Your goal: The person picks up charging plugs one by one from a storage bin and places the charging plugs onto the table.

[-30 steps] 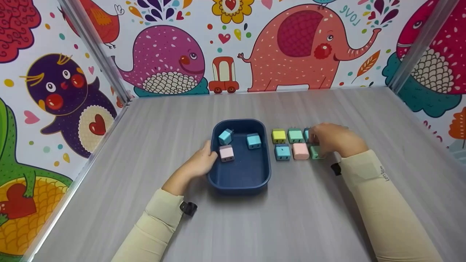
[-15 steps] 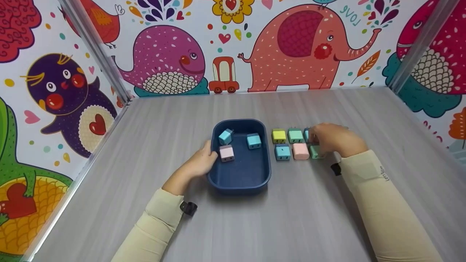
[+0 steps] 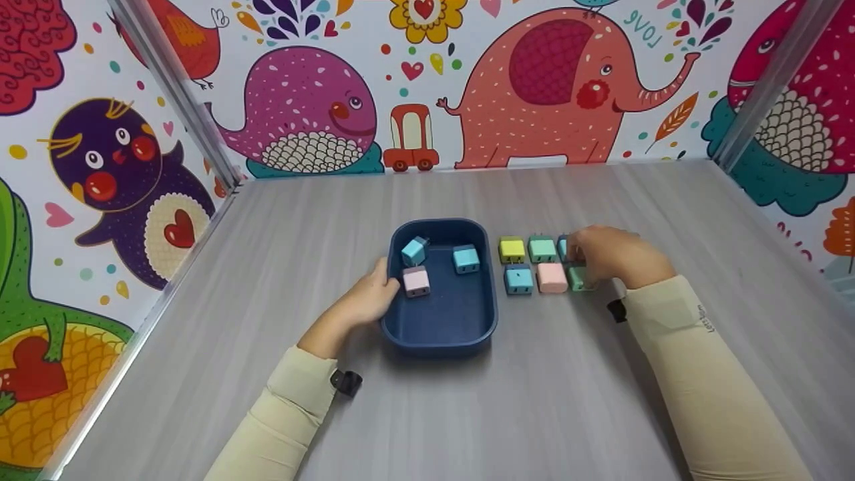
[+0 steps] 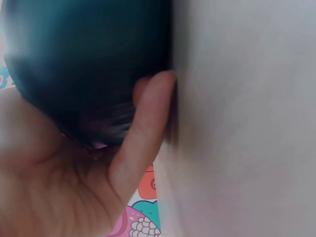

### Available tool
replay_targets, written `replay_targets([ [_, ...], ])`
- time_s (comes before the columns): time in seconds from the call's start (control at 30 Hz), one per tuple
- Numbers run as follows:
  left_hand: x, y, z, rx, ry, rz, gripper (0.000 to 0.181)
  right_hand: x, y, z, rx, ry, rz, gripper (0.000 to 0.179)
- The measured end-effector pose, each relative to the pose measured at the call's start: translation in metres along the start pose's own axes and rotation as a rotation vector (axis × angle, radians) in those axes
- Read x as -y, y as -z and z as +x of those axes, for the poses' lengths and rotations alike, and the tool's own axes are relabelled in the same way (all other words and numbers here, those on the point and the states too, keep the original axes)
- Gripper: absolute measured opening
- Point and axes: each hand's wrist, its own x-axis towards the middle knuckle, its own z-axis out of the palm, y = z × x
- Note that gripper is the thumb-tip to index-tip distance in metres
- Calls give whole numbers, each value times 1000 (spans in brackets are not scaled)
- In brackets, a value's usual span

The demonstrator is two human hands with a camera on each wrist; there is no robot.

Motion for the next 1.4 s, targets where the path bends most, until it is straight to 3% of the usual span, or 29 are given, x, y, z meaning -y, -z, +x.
replay_targets([
  [0.6,0,0,0,-5,2,11,55,-1,9,-5,-7,24,41,41],
  [0.93,1,0,-1,-7,-10,12,55,-7,23,-13,-146,90,3,35],
  [1.23,-1,0,-2,-12,-20,10,53,-3,28,-19,-207,50,78,31],
  [1.4,-1,0,-1,-5,-11,9,55,5,32,-24,-284,77,65,30],
])
